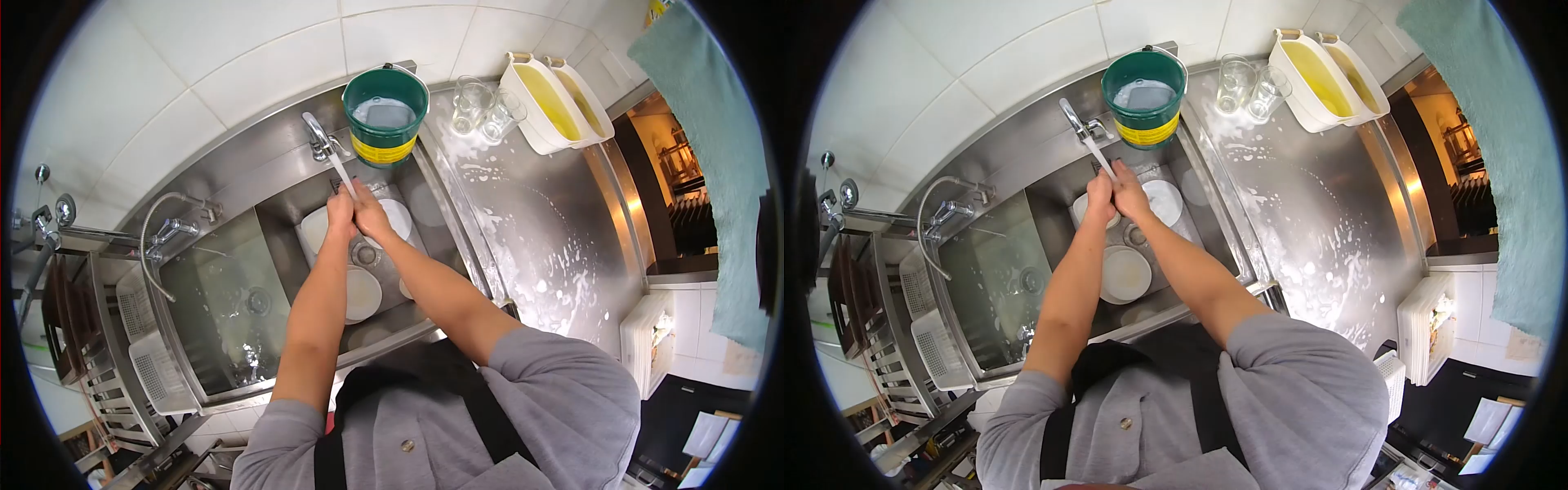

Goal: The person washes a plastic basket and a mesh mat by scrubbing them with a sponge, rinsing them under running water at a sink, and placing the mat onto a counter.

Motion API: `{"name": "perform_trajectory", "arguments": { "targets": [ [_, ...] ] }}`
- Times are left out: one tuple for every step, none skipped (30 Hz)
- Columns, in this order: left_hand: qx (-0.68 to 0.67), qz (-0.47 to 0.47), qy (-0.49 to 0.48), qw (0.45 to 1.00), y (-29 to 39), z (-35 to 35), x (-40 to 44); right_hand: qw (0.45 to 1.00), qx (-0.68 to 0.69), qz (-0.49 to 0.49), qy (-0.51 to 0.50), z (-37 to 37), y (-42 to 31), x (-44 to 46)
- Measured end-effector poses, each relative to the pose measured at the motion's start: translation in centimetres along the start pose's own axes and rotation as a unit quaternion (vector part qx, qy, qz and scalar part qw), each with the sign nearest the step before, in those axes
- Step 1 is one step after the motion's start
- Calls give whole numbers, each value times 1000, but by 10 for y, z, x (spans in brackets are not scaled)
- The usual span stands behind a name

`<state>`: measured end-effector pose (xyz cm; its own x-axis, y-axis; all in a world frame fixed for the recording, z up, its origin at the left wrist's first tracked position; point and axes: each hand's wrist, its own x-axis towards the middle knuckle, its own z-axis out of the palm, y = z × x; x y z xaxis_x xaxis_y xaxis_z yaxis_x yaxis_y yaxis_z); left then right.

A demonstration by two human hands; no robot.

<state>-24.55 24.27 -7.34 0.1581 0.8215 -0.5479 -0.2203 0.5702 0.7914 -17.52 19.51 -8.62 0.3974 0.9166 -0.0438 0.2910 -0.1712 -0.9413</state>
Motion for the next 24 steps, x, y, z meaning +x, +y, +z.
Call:
{"name": "perform_trajectory", "arguments": {
  "targets": [
    [79, 24, -8, 997, 2, 3, -2, 1000, 20, -18, 7, 3, 12, 12],
    [139, 27, -50, 989, 8, 8, -11, 993, 104, -8, 49, 12, 41, 28],
    [200, 27, -92, 975, 8, 14, -19, 941, 279, 190, 4, -9, 17, 31],
    [164, 29, -86, 982, 1, 18, -18, 953, 246, 177, 23, -10, 27, 39],
    [128, 30, -80, 988, -4, 19, -17, 962, 213, 164, 44, -7, 36, 43],
    [131, 30, -81, 988, 3, 19, -23, 961, 215, 164, 46, 1, 31, 37],
    [44, 15, -66, 997, 14, 22, -33, 976, 159, 139, 60, 13, 21, 25],
    [-45, -1, -50, 998, 22, 24, -42, 986, 100, 114, 72, 17, 12, 17],
    [-46, -2, -51, 998, 22, 23, -40, 986, 99, 114, 73, 13, 4, 16],
    [-35, 9, -64, 997, 20, 17, -36, 984, 68, 113, 118, 11, -1, 14],
    [-23, 20, -74, 997, 16, 11, -33, 980, 37, 112, 160, 11, -6, 11],
    [54, 75, -18, 996, 6, 9, -23, 971, 94, 128, 180, 8, -5, 17],
    [58, 75, -14, 995, 6, 6, -23, 963, 106, 235, 83, -6, 1, 33],
    [61, 74, -6, 995, 5, 3, -24, 924, 292, 243, 39, -4, 6, 32],
    [64, 72, 0, 995, 5, 2, -25, 850, 468, 241, -4, -6, -2, 28],
    [-2, 68, 20, 997, 6, 1, -27, 849, 469, 242, -4, -10, -7, 24],
    [-2, 69, 23, 997, 7, 0, -30, 837, 486, 241, -64, -14, -12, 20],
    [-73, 21, 25, 997, 8, -4, -29, 822, 502, 239, -127, -14, -11, 20],
    [-143, -27, 28, 989, 8, -8, -30, 820, 501, 241, -132, -13, -10, 19],
    [-180, -27, 5, 983, 8, -12, -30, 825, 495, 254, -95, -12, -9, 16],
    [-179, -26, 9, 984, 11, -15, -30, 829, 488, 267, -55, -10, -11, 13],
    [-167, -43, 5, 985, 14, -17, -30, 827, 490, 269, -56, -8, -13, 10],
    [-156, -60, -1, 986, 17, -17, -29, 826, 491, 261, -90, -7, -15, 8],
    [-149, -74, 14, 986, 22, -12, -34, 825, 492, 251, -123, -8, -16, 6]
  ]
}}
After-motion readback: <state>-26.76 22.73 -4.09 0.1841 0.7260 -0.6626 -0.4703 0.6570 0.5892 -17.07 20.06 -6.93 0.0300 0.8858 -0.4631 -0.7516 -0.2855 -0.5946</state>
